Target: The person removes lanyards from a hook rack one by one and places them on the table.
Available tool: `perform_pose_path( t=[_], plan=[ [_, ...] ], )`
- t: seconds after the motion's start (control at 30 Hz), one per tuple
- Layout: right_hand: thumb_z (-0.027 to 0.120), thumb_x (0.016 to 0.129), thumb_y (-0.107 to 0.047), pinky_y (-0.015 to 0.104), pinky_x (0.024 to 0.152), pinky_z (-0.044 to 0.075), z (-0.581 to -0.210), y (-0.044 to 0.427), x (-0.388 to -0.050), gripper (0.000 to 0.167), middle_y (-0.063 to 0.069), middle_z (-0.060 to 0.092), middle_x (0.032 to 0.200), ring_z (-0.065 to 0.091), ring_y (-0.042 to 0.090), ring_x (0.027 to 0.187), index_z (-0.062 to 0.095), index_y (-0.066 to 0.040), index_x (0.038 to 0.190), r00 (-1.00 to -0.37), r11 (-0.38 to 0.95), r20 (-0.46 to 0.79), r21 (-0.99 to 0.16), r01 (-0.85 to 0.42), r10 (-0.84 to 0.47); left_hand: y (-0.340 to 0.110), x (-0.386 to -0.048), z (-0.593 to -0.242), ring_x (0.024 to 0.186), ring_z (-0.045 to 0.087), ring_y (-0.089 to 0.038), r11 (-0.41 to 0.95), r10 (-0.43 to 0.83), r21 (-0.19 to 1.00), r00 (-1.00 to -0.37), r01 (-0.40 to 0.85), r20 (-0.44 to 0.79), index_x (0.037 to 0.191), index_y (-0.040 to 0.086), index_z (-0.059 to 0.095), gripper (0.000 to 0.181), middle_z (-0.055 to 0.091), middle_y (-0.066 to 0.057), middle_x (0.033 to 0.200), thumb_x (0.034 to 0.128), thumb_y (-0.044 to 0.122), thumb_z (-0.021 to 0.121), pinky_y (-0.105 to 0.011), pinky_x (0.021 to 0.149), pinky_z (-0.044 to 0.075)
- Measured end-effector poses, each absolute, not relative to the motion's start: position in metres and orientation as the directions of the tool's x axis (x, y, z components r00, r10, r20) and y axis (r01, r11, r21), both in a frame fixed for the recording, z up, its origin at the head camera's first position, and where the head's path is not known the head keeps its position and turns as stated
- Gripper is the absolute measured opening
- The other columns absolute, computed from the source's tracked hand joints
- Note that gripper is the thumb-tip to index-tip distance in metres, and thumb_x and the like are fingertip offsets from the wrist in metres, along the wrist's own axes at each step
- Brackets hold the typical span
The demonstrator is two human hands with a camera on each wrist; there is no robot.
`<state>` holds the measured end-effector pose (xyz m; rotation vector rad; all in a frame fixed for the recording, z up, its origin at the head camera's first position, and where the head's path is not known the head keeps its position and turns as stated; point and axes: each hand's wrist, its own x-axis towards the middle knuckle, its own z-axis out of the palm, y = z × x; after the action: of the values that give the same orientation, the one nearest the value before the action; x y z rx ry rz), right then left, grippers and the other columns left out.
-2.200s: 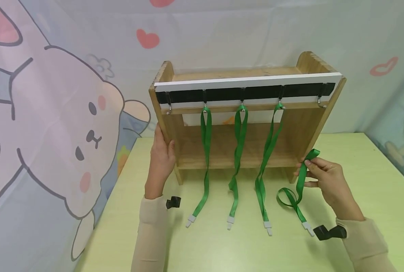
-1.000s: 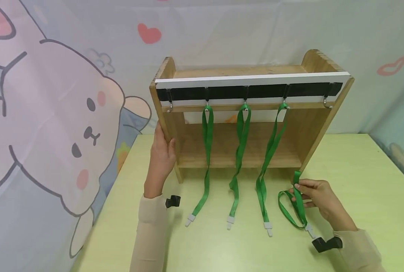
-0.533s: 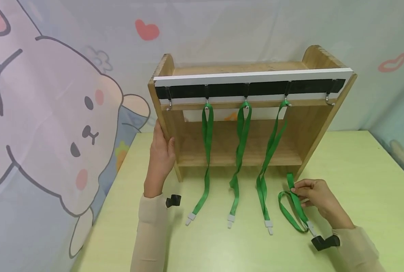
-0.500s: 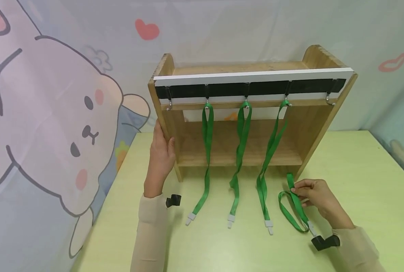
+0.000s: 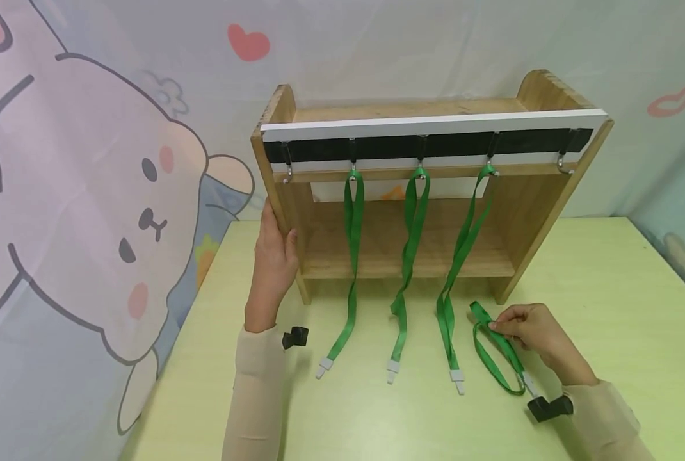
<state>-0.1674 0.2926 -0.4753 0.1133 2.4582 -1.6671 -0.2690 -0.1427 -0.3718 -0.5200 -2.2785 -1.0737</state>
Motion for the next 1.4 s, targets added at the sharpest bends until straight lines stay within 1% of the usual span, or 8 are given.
perform_pose_path(
  t=[0.17, 0.4, 0.57, 0.73, 0.9, 1.07, 1.27, 1.4],
  plan=[
    [0.074, 0.091, -0.009, 0.024, 0.046, 0.032, -0.475, 0.291, -0.167, 0.016, -0.001, 0.051, 0.061, 0.036, 0.008, 0.049, 0.067, 0.005, 0.086, -0.979, 0.393, -0.199, -0.903, 0.172, -0.031, -0.143, -0.269, -0.373, 0.132, 0.045, -0.050, 0.604, 0.101, 0.580, -0.774, 0.547, 0.626, 0.155, -0.010, 0.012, 0.064, 0.033, -0.033, 0.149, 0.1025, -0.005, 0.048, -0.061, 0.102, 0.042],
    [0.070, 0.094, -0.010, 0.025, 0.047, 0.034, -0.469, 0.294, -0.166, 0.019, 0.000, 0.055, 0.065, 0.037, 0.008, 0.051, 0.066, 0.008, 0.092, -0.988, 0.424, -0.154, -0.895, 0.136, -0.010, -0.143, -0.271, -0.374, 0.132, 0.044, -0.049, 0.604, 0.105, 0.567, -0.762, 0.559, 0.639, 0.155, -0.010, 0.012, 0.064, 0.032, -0.033, 0.151, 0.1029, -0.004, 0.047, -0.060, 0.103, 0.042],
    [0.070, 0.095, -0.015, 0.027, 0.050, 0.038, -0.456, 0.291, -0.167, 0.024, -0.003, 0.049, 0.062, 0.038, 0.009, 0.051, 0.065, 0.008, 0.096, -0.992, 0.425, -0.129, -0.898, 0.111, -0.013, -0.145, -0.273, -0.374, 0.131, 0.045, -0.050, 0.606, 0.098, 0.564, -0.756, 0.561, 0.647, 0.155, -0.011, 0.014, 0.063, 0.033, -0.033, 0.150, 0.1022, -0.005, 0.049, -0.060, 0.103, 0.043],
    [0.070, 0.097, -0.018, 0.028, 0.050, 0.039, -0.438, 0.285, -0.164, 0.026, -0.002, 0.050, 0.063, 0.041, 0.010, 0.051, 0.066, 0.008, 0.100, -0.996, 0.459, -0.086, -0.886, 0.062, -0.031, -0.146, -0.273, -0.375, 0.131, 0.046, -0.049, 0.604, 0.086, 0.589, -0.778, 0.537, 0.622, 0.156, -0.010, 0.014, 0.064, 0.034, -0.032, 0.150, 0.1025, -0.003, 0.049, -0.060, 0.103, 0.043],
    [0.069, 0.098, -0.019, 0.028, 0.051, 0.042, -0.417, 0.279, -0.160, 0.023, -0.002, 0.053, 0.063, 0.048, 0.013, 0.053, 0.068, 0.004, 0.098, -1.000, 0.517, 0.014, -0.855, -0.026, -0.026, -0.145, -0.272, -0.373, 0.132, 0.045, -0.048, 0.596, 0.089, 0.604, -0.791, 0.529, 0.605, 0.156, -0.008, 0.012, 0.065, 0.032, -0.031, 0.152, 0.1026, -0.003, 0.049, -0.060, 0.103, 0.043],
    [0.068, 0.097, -0.013, 0.026, 0.054, 0.049, -0.400, 0.270, -0.154, 0.018, -0.005, 0.067, 0.075, 0.058, 0.016, 0.060, 0.069, 0.005, 0.097, -0.989, 0.520, 0.147, -0.845, -0.125, 0.002, -0.144, -0.271, -0.372, 0.131, 0.045, -0.050, 0.600, 0.098, 0.587, -0.779, 0.543, 0.620, 0.156, -0.009, 0.012, 0.065, 0.033, -0.032, 0.151, 0.1025, -0.004, 0.049, -0.061, 0.102, 0.043],
    [0.069, 0.098, -0.015, 0.022, 0.058, 0.053, -0.376, 0.255, -0.153, 0.019, -0.004, 0.071, 0.076, 0.065, 0.010, 0.065, 0.070, 0.004, 0.100, -0.947, 0.533, 0.310, -0.817, -0.218, 0.088, -0.145, -0.270, -0.373, 0.131, 0.045, -0.052, 0.603, 0.110, 0.573, -0.769, 0.554, 0.629, 0.155, -0.010, 0.011, 0.065, 0.032, -0.033, 0.151, 0.1027, -0.004, 0.048, -0.062, 0.101, 0.044],
    [0.068, 0.098, -0.012, 0.018, 0.061, 0.053, -0.361, 0.244, -0.156, 0.018, -0.007, 0.073, 0.085, 0.067, 0.007, 0.071, 0.071, 0.003, 0.107, -0.906, 0.464, 0.387, -0.843, -0.271, 0.172, -0.144, -0.270, -0.375, 0.131, 0.045, -0.051, 0.601, 0.103, 0.583, -0.776, 0.547, 0.622, 0.155, -0.011, 0.011, 0.065, 0.032, -0.033, 0.151, 0.1029, -0.004, 0.049, -0.061, 0.100, 0.044]
  ],
)
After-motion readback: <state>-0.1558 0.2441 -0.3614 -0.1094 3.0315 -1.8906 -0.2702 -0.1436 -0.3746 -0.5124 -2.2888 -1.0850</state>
